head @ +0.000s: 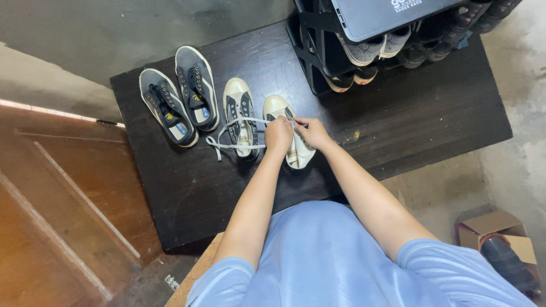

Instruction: The person unlaces a pair of blue sneakers, then relaces them. Next, the person unlaces a pair of black canvas shoes and begins relacing them. The shoes are handled one at a time on a dark wooden surface next to a shoe rack.

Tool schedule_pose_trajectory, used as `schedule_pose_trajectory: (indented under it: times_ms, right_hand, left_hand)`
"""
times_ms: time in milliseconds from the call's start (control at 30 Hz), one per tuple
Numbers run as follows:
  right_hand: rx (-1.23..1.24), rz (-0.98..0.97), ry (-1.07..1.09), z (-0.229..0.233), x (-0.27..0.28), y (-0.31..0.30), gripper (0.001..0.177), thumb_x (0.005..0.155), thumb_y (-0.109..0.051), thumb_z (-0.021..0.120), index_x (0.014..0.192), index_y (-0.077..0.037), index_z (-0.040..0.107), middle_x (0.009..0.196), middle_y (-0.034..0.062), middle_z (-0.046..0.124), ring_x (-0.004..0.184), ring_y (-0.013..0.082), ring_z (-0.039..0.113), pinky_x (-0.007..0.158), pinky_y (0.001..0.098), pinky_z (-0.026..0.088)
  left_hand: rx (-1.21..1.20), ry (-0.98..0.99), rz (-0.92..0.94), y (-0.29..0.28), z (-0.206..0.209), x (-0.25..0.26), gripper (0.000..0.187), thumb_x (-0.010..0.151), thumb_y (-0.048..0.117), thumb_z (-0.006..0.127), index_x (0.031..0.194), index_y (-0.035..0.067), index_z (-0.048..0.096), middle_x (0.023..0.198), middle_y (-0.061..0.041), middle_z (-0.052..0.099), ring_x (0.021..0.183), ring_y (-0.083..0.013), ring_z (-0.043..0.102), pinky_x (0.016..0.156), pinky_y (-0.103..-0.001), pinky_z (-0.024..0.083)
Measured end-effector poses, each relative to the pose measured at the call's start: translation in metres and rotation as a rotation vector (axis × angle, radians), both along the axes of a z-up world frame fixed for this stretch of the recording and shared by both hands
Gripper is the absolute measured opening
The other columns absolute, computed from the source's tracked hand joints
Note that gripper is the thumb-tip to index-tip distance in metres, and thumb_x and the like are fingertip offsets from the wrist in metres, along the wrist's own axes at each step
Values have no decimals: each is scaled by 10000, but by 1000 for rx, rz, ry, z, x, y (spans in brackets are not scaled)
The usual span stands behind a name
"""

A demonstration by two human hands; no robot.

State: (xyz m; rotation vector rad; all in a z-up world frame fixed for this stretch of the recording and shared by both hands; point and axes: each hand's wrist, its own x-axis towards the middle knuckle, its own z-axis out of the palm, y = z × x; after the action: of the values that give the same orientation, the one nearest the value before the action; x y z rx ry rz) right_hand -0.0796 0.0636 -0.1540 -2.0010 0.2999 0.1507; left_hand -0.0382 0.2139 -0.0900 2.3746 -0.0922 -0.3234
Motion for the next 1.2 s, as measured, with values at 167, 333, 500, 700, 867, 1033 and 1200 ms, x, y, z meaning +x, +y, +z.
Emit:
schedule_pose_trajectory:
  times_ms: [167, 333, 500, 700, 867, 1033, 1200]
  right_hand:
    - [2, 9, 52, 8, 2, 1, 359, 923, -202, 703, 1261, -82, 722, 981, 175, 782, 846, 191, 751, 783, 336, 565]
    - [33, -5, 132, 15, 0, 2, 379, 930, -223, 692, 1286, -95, 703, 941, 183, 781, 817, 194, 747, 765, 339, 565]
    - [409, -131, 210, -1, 13, -7, 304, 965, -204, 626, 1195, -59, 764, 934, 70, 765, 767, 118, 693, 707, 277, 557]
    - [487, -166, 304, -40, 30, -6, 185, 996, -171, 663, 1083, -26, 738, 890, 46, 723, 722, 101, 646, 670, 252, 545]
    - [691, -457, 197, -73, 27, -42, 254, 1031, -162, 517, 1120, 39, 644, 953, 133, 719, 817, 205, 709, 734, 339, 606]
    - [1288, -1100, -282, -43, 5, -180, 97, 1033, -83, 490, 980, -22, 544, 871, 142, 572, 694, 253, 597, 674, 426, 556]
    - [87, -606, -106, 3, -11, -164, 195, 964, -199, 673, 1089, -53, 704, 926, 127, 722, 795, 221, 689, 734, 368, 562]
  left_hand:
    - [-19, -28, 34, -1, -8, 1, 175, 906, 191, 642, 919, 51, 746, 876, -231, 734, 874, -441, 704, 791, -525, 545]
    - [-65, 5, 39, 2, -13, 2, 163, 903, 207, 663, 936, 80, 758, 868, -224, 736, 869, -421, 710, 791, -504, 554]
    - [-78, 6, 18, 3, -14, 7, 154, 894, 237, 691, 934, 111, 769, 890, -203, 743, 878, -413, 710, 779, -494, 551]
    - [-80, -33, 3, 8, -10, 6, 177, 893, 261, 697, 972, 117, 763, 928, -198, 750, 893, -420, 707, 771, -499, 547]
    - [131, 21, -76, 5, -2, 7, 213, 938, 300, 667, 1038, 134, 754, 907, -204, 741, 883, -423, 704, 777, -522, 546]
    - [176, 6, -123, 8, 7, 8, 212, 948, 299, 649, 1036, 147, 769, 909, -185, 748, 875, -409, 714, 776, -522, 551]
    - [206, -13, -136, 2, 7, 8, 212, 939, 287, 649, 1046, 153, 774, 915, -190, 746, 883, -410, 712, 786, -521, 551]
